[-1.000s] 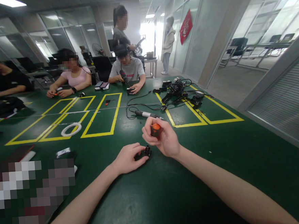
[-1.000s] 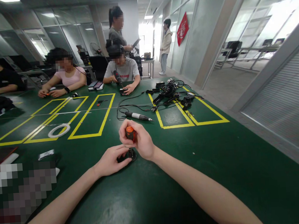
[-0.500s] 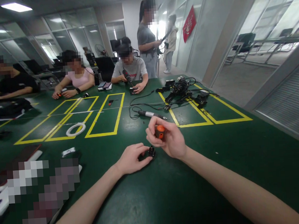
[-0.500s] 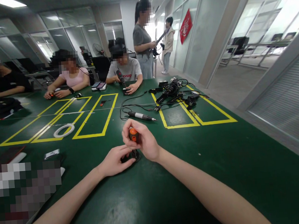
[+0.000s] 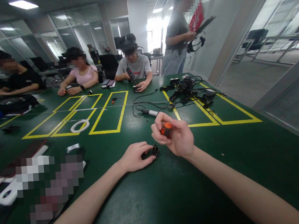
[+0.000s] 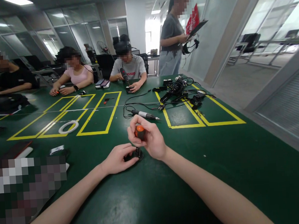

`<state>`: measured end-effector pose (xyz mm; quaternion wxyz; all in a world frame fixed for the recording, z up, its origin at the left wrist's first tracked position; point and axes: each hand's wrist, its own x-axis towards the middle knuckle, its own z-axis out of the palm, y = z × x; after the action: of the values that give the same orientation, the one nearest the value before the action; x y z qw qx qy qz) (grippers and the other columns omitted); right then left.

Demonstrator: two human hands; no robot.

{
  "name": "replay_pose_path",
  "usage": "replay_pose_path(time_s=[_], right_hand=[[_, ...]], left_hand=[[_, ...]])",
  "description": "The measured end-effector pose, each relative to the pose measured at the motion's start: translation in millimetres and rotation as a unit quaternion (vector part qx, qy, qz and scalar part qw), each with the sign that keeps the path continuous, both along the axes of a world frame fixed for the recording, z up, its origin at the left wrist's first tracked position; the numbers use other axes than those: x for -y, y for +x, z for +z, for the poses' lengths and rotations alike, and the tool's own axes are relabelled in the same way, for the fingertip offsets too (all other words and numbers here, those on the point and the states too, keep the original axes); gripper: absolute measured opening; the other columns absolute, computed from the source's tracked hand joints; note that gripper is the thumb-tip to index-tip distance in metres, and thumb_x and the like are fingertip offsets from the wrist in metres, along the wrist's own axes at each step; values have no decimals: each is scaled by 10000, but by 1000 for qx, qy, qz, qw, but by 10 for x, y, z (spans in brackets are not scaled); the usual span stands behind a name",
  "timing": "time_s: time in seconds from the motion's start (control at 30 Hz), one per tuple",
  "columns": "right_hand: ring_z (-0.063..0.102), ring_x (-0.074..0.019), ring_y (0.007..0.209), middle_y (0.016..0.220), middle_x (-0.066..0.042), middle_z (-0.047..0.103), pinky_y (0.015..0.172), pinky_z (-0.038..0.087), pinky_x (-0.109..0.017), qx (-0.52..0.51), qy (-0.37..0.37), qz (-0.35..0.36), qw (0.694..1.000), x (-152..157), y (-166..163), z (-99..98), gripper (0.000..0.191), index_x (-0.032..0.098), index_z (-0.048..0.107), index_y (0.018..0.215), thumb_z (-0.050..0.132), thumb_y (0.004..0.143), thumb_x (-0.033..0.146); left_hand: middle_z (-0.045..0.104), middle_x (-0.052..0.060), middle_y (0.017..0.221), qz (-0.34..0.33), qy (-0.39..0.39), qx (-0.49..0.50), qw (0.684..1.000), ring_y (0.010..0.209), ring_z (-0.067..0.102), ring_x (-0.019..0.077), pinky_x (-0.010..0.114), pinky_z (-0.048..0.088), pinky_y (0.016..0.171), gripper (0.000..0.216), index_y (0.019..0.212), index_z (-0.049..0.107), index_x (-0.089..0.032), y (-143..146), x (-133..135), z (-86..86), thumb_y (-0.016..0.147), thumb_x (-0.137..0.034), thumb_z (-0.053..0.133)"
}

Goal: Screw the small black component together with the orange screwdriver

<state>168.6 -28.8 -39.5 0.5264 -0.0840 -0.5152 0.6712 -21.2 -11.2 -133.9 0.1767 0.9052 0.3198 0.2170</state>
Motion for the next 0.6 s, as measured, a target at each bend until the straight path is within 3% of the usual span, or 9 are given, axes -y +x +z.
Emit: replay_pose_path(time_s=[0.1,0.3,0.43,0.6], right_hand=[[250,-78,450,567,73,438,439,172,-201,-2,-1,-16,1000,1,-1,18,244,218,497,813,596,927,410],[243,-67,447,564,54,400,433,184,-220,7,11,24,1000,-29,1,-16,432,181,500,634,502,1006,401],[199,-75,446,537,82,371,443,169,-216,-8,16,39,999,-8,1,-54,339,193,525,758,513,977,451],[234,-83,450,561,79,446,439,186,-205,-2,10,22,1000,-11,11,-9,215,218,489,828,564,948,380]], left_hand=[[612,-2,766,1,1,2,1000,649,534,135,251,369,610,209,1012,720,-194,-3,0,-3,951,-376,638],[634,6,790,-1,1,4,1000,682,568,144,251,393,626,228,1070,731,-190,-14,5,-24,940,-356,644],[675,26,875,-4,-15,3,1000,718,595,146,253,438,670,283,1153,724,-194,-14,3,-33,949,-363,625],[643,6,813,1,-8,3,1000,695,568,141,249,406,639,234,1093,727,-200,-11,10,-28,942,-355,636]])
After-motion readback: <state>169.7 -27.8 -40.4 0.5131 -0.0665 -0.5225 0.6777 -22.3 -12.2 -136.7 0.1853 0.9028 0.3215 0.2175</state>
